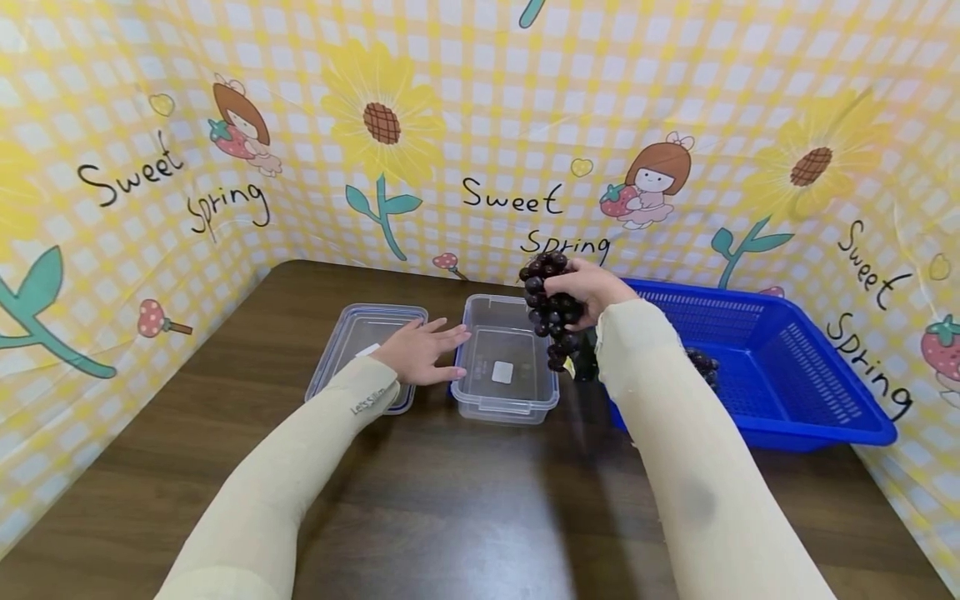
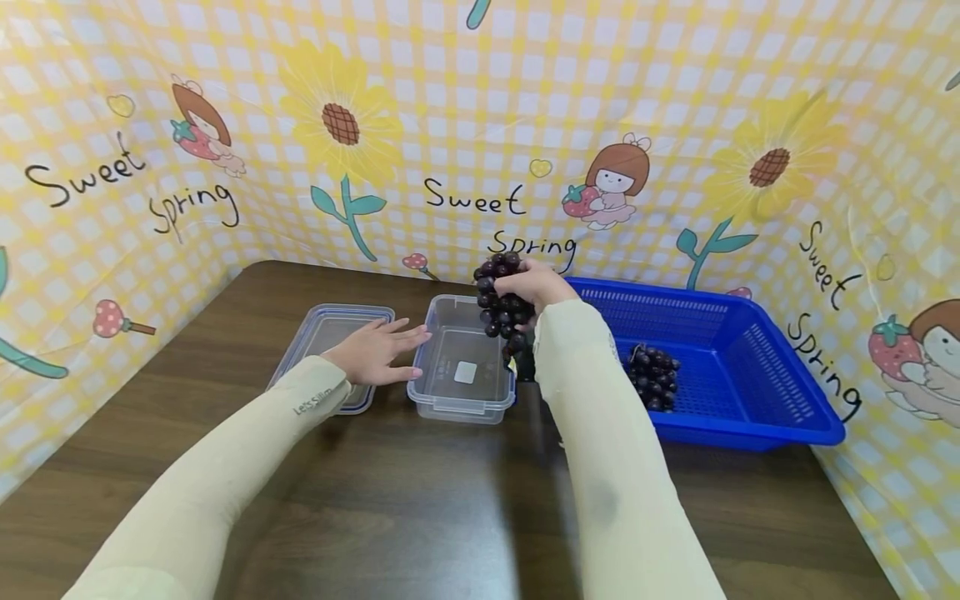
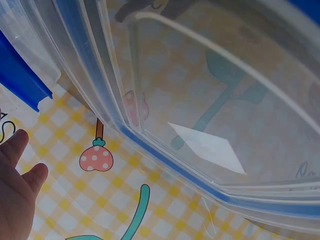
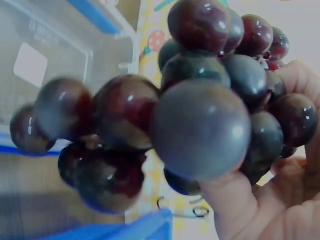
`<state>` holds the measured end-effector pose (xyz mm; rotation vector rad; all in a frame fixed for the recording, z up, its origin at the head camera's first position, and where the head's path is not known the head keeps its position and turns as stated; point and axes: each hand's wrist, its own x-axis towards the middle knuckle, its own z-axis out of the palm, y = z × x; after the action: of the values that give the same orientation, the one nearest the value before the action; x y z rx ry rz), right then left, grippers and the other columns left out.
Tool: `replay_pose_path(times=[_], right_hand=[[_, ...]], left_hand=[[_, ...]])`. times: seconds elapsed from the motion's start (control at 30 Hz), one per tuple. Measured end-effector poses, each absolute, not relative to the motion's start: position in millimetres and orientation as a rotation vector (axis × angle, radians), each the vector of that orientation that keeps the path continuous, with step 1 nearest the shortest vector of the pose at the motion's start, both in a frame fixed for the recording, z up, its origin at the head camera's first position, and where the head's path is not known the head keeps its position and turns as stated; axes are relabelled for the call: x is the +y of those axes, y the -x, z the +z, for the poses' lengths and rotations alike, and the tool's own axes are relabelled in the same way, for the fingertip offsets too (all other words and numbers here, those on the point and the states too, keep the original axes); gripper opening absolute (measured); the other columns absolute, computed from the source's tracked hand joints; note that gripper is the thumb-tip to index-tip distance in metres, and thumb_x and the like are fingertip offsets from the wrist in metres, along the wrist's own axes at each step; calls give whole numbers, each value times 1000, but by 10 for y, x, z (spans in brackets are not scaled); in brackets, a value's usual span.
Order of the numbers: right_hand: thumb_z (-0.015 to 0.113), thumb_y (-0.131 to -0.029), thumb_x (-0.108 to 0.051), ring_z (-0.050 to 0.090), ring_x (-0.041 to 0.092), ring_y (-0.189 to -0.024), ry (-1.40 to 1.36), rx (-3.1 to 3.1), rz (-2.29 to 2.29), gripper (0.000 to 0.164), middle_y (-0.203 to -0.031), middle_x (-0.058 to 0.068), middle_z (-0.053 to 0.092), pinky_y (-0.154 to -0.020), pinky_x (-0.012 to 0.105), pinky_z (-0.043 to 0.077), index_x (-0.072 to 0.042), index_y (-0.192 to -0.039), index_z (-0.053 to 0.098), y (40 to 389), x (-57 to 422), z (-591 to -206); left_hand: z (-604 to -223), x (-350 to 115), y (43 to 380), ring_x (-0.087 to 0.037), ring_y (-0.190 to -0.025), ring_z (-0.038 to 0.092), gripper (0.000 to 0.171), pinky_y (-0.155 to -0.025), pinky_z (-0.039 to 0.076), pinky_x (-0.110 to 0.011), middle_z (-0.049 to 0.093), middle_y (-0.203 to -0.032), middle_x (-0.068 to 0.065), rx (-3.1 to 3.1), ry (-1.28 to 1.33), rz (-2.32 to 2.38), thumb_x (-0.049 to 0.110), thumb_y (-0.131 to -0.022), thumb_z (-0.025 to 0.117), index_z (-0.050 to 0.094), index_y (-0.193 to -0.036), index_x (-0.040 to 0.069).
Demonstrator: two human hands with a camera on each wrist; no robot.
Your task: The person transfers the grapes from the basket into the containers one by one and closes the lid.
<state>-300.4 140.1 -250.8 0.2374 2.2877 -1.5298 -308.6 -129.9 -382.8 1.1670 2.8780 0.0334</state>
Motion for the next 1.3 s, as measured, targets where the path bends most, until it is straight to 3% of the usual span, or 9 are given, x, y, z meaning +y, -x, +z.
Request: replay_pose_path(times=[0.3, 0.57, 0.93, 1.3], right_hand=[[55, -87, -6, 38, 40, -123, -190, 2182, -1620, 51, -143, 22, 32, -67, 41, 50, -12, -133, 35, 2984, 1108, -2572], [56, -85, -5, 43, 40, -115, -204, 2118, -1818, 60, -141, 19, 35, -52, 32, 46, -14, -140, 33, 2971, 995, -2782], [57, -83, -7, 42, 41, -123, -367, 1980, -2063, 54, -142, 20, 36, -50, 32, 50, -9, -133, 36, 2956, 848, -3198], [59, -83, -6, 47, 45, -115, -426, 2020, -2008, 59, -142, 21, 36, -46, 31, 49, -8, -137, 35, 2891, 804, -3449]], left_hand=[[-3823, -1307, 3064, -37, -140, 24, 71, -111, 18, -59, 26, -155, -3, 2870, -1143, 14, 57, -96, 41, 29, -151, 13], [-3794, -1292, 3046, -37, -140, 24, 71, -111, 18, -58, 26, -155, -4, 2865, -1134, 24, 56, -96, 41, 28, -151, 13], [-3797, -1293, 3052, -38, -139, 27, 70, -110, 19, -59, 27, -154, -5, 2886, -1158, 20, 54, -97, 42, 29, -151, 13], [-3841, -1280, 3075, -38, -139, 28, 70, -109, 22, -59, 28, -154, -4, 2898, -1161, 31, 55, -96, 42, 31, -150, 13]])
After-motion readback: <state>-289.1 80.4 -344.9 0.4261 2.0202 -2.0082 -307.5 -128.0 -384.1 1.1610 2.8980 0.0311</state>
